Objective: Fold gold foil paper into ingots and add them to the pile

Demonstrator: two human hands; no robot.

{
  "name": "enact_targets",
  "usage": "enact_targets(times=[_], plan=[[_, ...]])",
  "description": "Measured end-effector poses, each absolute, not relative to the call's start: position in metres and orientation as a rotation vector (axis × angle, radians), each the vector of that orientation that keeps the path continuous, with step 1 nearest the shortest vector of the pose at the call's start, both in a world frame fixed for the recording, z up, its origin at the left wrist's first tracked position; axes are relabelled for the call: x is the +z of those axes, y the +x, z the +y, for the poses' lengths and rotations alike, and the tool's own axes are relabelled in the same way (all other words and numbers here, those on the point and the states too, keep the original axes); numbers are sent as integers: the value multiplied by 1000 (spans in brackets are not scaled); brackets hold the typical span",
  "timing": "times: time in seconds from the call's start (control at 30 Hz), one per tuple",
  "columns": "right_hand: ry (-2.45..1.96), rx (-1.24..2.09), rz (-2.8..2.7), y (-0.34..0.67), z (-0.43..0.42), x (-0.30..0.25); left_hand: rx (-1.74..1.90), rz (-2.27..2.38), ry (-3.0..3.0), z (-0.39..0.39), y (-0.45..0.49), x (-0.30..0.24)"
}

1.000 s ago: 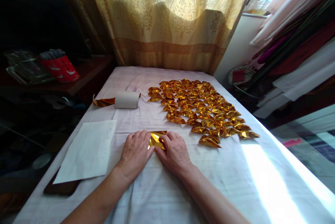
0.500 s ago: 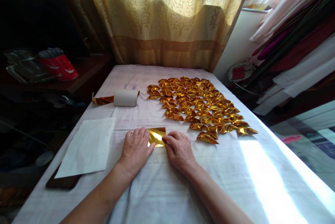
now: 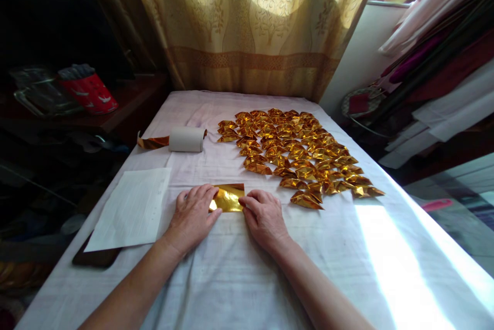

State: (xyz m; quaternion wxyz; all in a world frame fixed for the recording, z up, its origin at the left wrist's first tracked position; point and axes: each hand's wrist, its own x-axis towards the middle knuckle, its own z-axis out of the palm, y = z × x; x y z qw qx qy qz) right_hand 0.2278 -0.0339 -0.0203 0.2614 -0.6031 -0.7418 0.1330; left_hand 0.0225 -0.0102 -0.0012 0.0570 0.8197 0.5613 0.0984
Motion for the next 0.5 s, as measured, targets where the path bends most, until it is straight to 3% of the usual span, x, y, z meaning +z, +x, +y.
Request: enact_targets(times=[0.5], plan=[[-1618, 354, -2011, 230, -33, -23, 287, 1454, 2447, 6, -10, -11]])
